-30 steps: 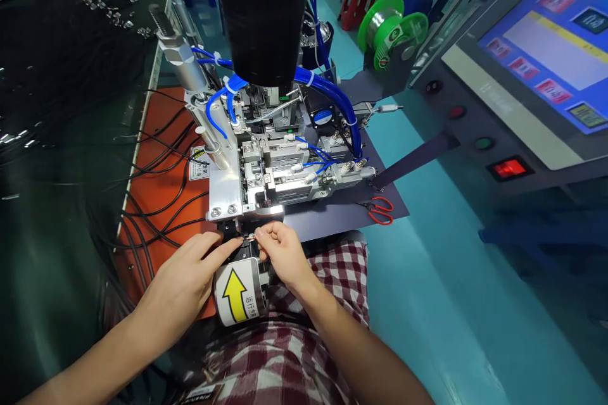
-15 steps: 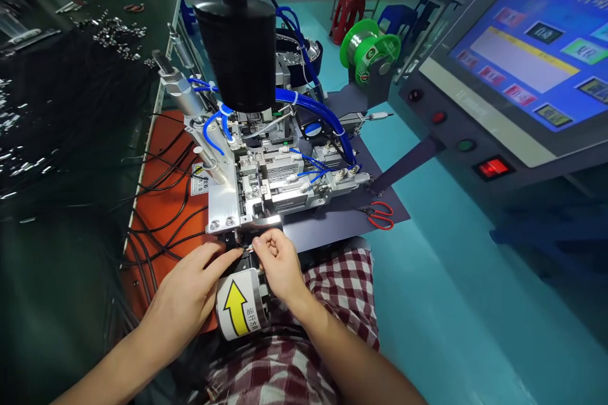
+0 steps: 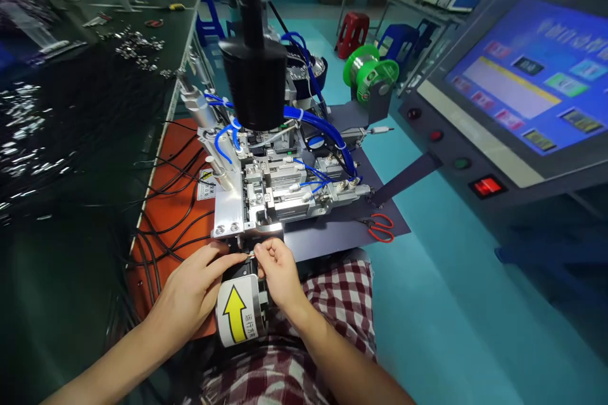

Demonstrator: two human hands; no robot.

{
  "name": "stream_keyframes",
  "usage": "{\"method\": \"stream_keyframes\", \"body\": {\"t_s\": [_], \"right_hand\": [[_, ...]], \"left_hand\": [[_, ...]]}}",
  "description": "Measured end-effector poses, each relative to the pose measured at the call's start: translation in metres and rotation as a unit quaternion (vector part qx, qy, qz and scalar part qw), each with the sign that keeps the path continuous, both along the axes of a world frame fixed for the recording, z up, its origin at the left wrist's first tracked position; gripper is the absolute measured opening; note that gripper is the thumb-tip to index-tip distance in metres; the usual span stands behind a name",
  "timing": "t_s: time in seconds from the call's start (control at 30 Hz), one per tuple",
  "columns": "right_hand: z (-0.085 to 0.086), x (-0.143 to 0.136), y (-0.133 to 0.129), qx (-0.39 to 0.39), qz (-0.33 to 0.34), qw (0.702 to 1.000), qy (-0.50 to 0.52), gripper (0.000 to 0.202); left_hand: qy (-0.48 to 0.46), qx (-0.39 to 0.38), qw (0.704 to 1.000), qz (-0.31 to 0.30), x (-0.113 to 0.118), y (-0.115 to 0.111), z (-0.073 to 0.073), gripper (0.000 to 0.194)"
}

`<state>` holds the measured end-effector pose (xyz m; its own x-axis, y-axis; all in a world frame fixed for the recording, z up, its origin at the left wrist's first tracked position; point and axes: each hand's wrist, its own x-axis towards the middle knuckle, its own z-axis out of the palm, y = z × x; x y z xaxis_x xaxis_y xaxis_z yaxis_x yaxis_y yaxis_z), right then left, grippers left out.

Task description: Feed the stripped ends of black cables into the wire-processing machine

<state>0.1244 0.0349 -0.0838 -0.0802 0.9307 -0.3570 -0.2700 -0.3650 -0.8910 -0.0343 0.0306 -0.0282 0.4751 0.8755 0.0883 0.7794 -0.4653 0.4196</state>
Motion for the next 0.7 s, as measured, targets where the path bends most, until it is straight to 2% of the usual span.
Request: {"method": "stream_keyframes", "body": {"t_s": [0.1,0.17,0.37,0.47,0.6,0.7], "right_hand": [[-0.002,0.0,-0.001,0.013,0.009,1.0,-0.009,0.034],[-0.003,0.0,-0.001,0.019,0.014,1.0,-0.013,0.034],[-0.003,-0.001,-0.002,0.024,0.01,1.0,-0.001,0.037],[-0.003,-0.001,-0.002,0.02,0.004,1.0,0.005,0.039],[-0.003,0.005,-0.005,0.01,-0.001,1.0,0.007,0.041],[-0.005,0.012,-0.009,0.008,-0.007,1.0,-0.003,0.041]], "left_hand": [[-0.041,-0.031,0.998,0.028,-0.01,-0.005,0.003,0.032],[-0.029,-0.026,0.998,0.04,-0.022,-0.013,0.003,0.03],[0.148,0.062,0.986,0.043,-0.048,-0.042,-0.01,0.053],[0.187,0.087,0.977,0.051,-0.052,-0.05,-0.018,0.06],[0.186,0.091,0.977,0.055,-0.05,-0.051,-0.023,0.064],[0.15,0.081,0.983,0.072,-0.046,-0.036,-0.018,0.059]]}}
